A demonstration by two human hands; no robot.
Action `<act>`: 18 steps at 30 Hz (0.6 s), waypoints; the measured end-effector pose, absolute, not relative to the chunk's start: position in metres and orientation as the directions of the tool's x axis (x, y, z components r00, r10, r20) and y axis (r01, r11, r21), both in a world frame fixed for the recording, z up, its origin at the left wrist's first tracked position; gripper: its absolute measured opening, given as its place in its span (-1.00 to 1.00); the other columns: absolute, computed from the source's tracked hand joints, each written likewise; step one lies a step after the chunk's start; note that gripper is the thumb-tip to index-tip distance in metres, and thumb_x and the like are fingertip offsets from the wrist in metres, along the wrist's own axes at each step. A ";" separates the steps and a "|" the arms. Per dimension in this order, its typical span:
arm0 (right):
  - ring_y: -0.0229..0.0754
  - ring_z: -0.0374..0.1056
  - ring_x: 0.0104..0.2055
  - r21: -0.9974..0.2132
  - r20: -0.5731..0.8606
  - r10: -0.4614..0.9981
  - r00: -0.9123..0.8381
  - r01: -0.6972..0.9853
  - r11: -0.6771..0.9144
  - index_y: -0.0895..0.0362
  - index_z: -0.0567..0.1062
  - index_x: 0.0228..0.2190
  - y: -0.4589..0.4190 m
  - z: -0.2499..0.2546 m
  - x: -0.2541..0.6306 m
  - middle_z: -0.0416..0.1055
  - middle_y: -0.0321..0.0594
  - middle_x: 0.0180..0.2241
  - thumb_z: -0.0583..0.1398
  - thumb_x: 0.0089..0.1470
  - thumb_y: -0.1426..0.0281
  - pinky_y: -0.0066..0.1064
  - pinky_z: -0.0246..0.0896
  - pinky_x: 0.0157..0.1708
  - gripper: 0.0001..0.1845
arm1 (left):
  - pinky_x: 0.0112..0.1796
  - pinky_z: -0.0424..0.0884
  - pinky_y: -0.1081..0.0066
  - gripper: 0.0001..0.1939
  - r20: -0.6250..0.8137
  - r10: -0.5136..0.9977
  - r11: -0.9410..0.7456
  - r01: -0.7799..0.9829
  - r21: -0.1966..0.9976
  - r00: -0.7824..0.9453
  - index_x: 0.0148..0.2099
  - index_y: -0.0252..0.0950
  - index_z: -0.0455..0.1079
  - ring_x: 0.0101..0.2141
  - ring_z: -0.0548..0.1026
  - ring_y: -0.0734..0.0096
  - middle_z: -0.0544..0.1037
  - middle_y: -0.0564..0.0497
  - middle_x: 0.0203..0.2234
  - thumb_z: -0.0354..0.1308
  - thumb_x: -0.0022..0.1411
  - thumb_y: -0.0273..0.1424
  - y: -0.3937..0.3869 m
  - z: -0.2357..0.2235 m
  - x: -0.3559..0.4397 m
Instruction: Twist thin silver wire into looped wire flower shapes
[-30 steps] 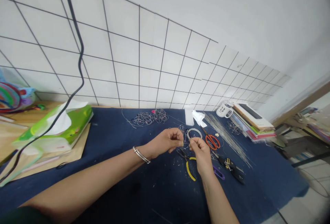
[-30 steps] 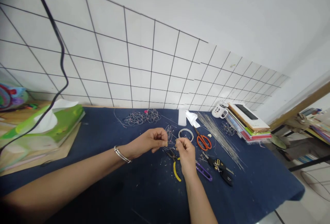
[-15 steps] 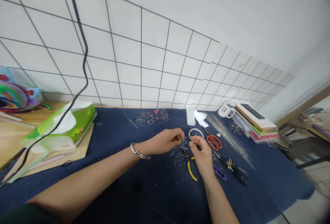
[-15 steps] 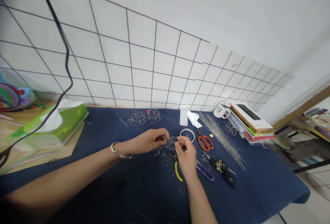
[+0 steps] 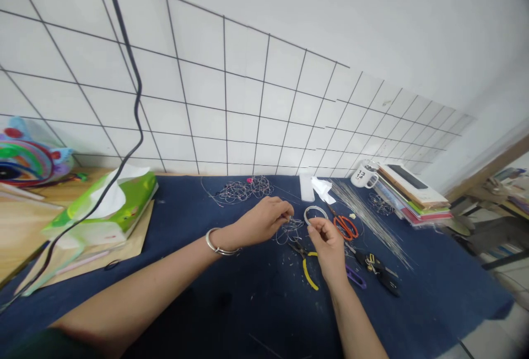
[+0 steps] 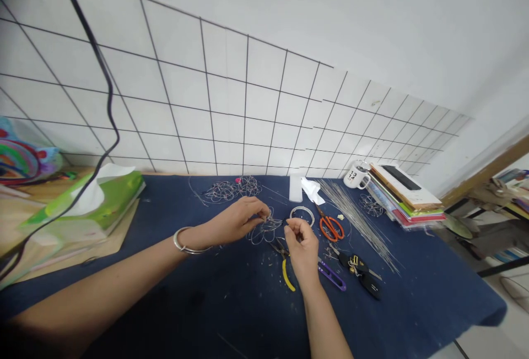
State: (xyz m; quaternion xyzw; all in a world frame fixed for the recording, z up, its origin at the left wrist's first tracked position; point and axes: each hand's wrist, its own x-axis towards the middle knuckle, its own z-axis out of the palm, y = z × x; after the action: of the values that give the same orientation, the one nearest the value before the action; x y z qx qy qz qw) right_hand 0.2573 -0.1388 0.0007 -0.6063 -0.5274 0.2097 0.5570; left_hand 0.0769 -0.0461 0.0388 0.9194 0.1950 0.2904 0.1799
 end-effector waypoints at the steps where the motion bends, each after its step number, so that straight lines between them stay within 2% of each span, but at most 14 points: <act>1: -0.21 0.25 -0.38 -0.870 0.373 0.859 0.352 0.455 0.191 0.12 0.42 -0.34 -0.141 0.003 0.255 0.34 -0.25 -0.43 0.12 0.04 0.32 -0.38 0.15 -0.33 -0.85 | -0.24 0.21 0.34 -0.87 0.466 0.474 -0.856 0.267 0.443 0.747 -0.25 -0.31 0.28 -0.32 0.31 0.37 0.41 0.00 -0.41 -0.04 0.15 -0.54 -0.047 0.039 0.077; 5: -0.21 0.22 -0.40 -0.688 0.533 0.823 0.195 0.666 0.287 0.10 0.45 -0.40 -0.149 0.008 0.240 0.31 -0.24 -0.46 0.12 0.04 0.33 -0.36 0.14 -0.32 -0.87 | -0.28 0.22 0.37 -0.91 0.462 0.525 -0.820 0.278 0.501 0.715 -0.29 -0.31 0.27 -0.37 0.30 0.41 0.40 0.03 -0.46 -0.02 0.14 -0.54 -0.050 0.038 0.078; 7: -0.19 0.22 -0.39 -0.586 0.565 0.816 0.121 0.755 0.294 0.09 0.46 -0.34 -0.151 0.005 0.233 0.31 -0.23 -0.46 0.15 0.01 0.32 -0.35 0.14 -0.31 -0.85 | -0.33 0.23 0.42 -0.93 0.434 0.566 -0.770 0.262 0.582 0.701 -0.32 -0.31 0.27 -0.41 0.31 0.45 0.39 0.05 -0.48 -0.02 0.13 -0.53 -0.051 0.036 0.079; 10: -0.16 0.21 -0.38 -0.482 0.578 0.810 0.097 0.842 0.243 0.09 0.44 -0.29 -0.149 -0.002 0.229 0.30 -0.21 -0.47 0.16 -0.01 0.31 -0.33 0.15 -0.32 -0.80 | -0.40 0.25 0.46 -0.95 0.339 0.635 -0.634 0.219 0.742 0.694 -0.33 -0.31 0.28 -0.45 0.32 0.50 0.39 0.06 -0.49 0.01 0.12 -0.49 -0.051 0.033 0.080; 14: -0.15 0.22 -0.33 -0.452 0.581 0.805 0.117 0.869 0.200 0.10 0.42 -0.27 -0.144 -0.009 0.232 0.32 -0.19 -0.43 0.12 0.02 0.35 -0.30 0.16 -0.28 -0.81 | -0.41 0.30 0.47 -0.94 0.199 0.655 -0.369 0.079 0.926 0.729 -0.31 -0.32 0.27 -0.46 0.35 0.53 0.39 0.07 -0.50 0.05 0.10 -0.46 -0.047 0.031 0.079; 18: -0.12 0.23 -0.23 -0.448 0.610 0.786 0.105 0.863 0.232 0.08 0.42 -0.30 -0.142 -0.010 0.235 0.33 -0.16 -0.35 0.08 0.05 0.41 -0.24 0.15 -0.19 -0.84 | -0.39 0.34 0.46 -0.92 0.153 0.604 -0.195 -0.041 0.980 0.782 -0.31 -0.34 0.25 -0.47 0.37 0.54 0.42 0.06 -0.49 0.07 0.09 -0.47 -0.046 0.030 0.079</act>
State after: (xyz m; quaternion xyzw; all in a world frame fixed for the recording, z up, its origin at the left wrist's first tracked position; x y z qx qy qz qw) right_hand 0.2350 -0.1423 -0.0098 -0.6177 -0.6674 -0.0470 0.4133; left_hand 0.0793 -0.0455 0.0303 0.7253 0.1940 0.2670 0.6041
